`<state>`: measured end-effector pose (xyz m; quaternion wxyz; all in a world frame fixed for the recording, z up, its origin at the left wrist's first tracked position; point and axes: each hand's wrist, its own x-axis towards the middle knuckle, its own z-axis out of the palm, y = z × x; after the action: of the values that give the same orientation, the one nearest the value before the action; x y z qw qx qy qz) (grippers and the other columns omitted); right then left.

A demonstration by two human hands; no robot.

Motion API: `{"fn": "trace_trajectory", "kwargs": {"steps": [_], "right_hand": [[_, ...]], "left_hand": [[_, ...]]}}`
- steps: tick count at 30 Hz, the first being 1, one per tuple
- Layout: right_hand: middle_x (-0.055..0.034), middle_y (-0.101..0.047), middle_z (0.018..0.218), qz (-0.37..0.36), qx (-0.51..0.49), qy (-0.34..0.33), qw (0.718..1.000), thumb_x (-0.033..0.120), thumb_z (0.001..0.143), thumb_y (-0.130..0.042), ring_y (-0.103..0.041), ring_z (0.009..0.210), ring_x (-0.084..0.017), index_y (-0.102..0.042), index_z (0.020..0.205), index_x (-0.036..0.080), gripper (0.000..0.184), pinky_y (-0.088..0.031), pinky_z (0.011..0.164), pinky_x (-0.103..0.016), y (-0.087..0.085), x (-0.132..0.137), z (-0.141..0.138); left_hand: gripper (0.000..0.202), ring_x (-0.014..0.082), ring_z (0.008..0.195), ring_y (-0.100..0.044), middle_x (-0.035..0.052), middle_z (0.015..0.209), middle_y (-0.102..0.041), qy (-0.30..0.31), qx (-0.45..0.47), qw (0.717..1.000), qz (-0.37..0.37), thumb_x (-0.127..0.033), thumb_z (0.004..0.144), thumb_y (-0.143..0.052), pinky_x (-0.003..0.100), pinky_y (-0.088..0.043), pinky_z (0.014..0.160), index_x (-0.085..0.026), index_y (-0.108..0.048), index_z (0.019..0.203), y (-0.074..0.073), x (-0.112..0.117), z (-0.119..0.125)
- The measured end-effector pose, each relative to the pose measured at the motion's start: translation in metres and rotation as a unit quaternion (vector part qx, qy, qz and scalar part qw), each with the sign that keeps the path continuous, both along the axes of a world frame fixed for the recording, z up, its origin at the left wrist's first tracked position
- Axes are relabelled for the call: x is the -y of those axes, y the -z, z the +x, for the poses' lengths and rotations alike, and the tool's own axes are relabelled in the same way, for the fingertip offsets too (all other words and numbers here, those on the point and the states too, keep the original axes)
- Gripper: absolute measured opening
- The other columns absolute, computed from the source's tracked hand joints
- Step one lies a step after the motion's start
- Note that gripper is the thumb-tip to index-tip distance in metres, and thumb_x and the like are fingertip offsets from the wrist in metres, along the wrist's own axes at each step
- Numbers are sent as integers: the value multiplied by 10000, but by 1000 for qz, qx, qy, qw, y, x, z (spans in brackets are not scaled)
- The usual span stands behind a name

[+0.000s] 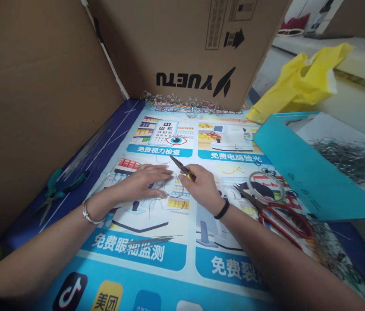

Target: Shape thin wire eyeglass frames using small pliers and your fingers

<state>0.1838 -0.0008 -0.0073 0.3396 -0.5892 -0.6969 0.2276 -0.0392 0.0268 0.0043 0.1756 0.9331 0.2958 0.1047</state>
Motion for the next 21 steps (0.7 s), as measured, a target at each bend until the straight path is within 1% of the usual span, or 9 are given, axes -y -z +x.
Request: {"fn": "trace_trajectory", "kwargs": {"steps": [2,5,8,10,11,13,17,19,21], "right_hand": [[-5,-602,743,-2,-7,0,1000,343,760,-539,-526,662,-137,-623,832,193,186,-395,631,-270,-1,0,0],[-6,-601,755,-3,-21,-3,1000,341,759,-542,-528,679,-139,-622,832,195,182,-396,637,-269,-2,1,0],[4,-589,734,-7,-38,-6,999,340,764,-541,-514,654,-130,-622,833,196,179,-392,620,-261,-2,1,0],[10,-582,718,-11,-43,-6,999,342,765,-544,-500,629,-123,-624,834,196,180,-387,603,-257,-2,1,1],[11,-582,719,-12,-43,-6,999,342,765,-546,-498,627,-121,-624,835,197,180,-386,600,-257,-2,1,1],[10,-586,729,-14,-42,-10,999,339,763,-551,-502,634,-122,-625,841,198,177,-388,605,-258,-1,1,1],[3,-603,753,-15,-45,-12,999,331,759,-556,-521,656,-128,-622,844,197,173,-395,617,-261,1,0,1],[-4,-614,781,-10,-49,-16,999,329,757,-559,-536,684,-134,-624,850,196,175,-402,634,-264,1,0,2],[-9,-621,800,-8,-53,-19,998,325,756,-561,-545,702,-137,-626,856,195,176,-407,645,-265,0,0,2]], "left_hand": [[514,239,1312,-342,63,1331,-513,-3,24,1000,-5,-500,790,-565,428,-271,1031,-256,-526,1241,1,0,0],[436,226,1235,-444,71,1256,-575,-24,98,995,-10,-450,796,-583,405,-326,1013,-236,-579,1176,5,-4,0],[299,201,1069,-563,81,1084,-659,-86,178,980,-7,-369,826,-566,360,-416,930,-189,-634,1055,10,-8,-1],[224,179,961,-601,70,993,-675,-131,198,971,-15,-316,836,-554,324,-458,853,-179,-647,986,10,-10,-2],[200,171,923,-608,63,969,-675,-146,194,970,-21,-298,836,-550,310,-468,823,-181,-649,963,8,-10,-3],[173,164,888,-610,48,943,-674,-156,160,974,-28,-276,837,-537,296,-470,793,-190,-653,933,0,-10,-5],[195,168,848,-601,35,892,-681,-116,22,993,-22,-264,847,-494,284,-444,764,-187,-664,902,-29,-8,-16],[208,167,832,-594,36,886,-676,-108,-34,993,-16,-256,843,-482,273,-430,751,-184,-672,887,-43,-9,-23],[220,157,798,-588,33,866,-672,-99,-73,992,-31,-247,837,-470,253,-419,721,-180,-678,864,-52,-8,-30]]}}
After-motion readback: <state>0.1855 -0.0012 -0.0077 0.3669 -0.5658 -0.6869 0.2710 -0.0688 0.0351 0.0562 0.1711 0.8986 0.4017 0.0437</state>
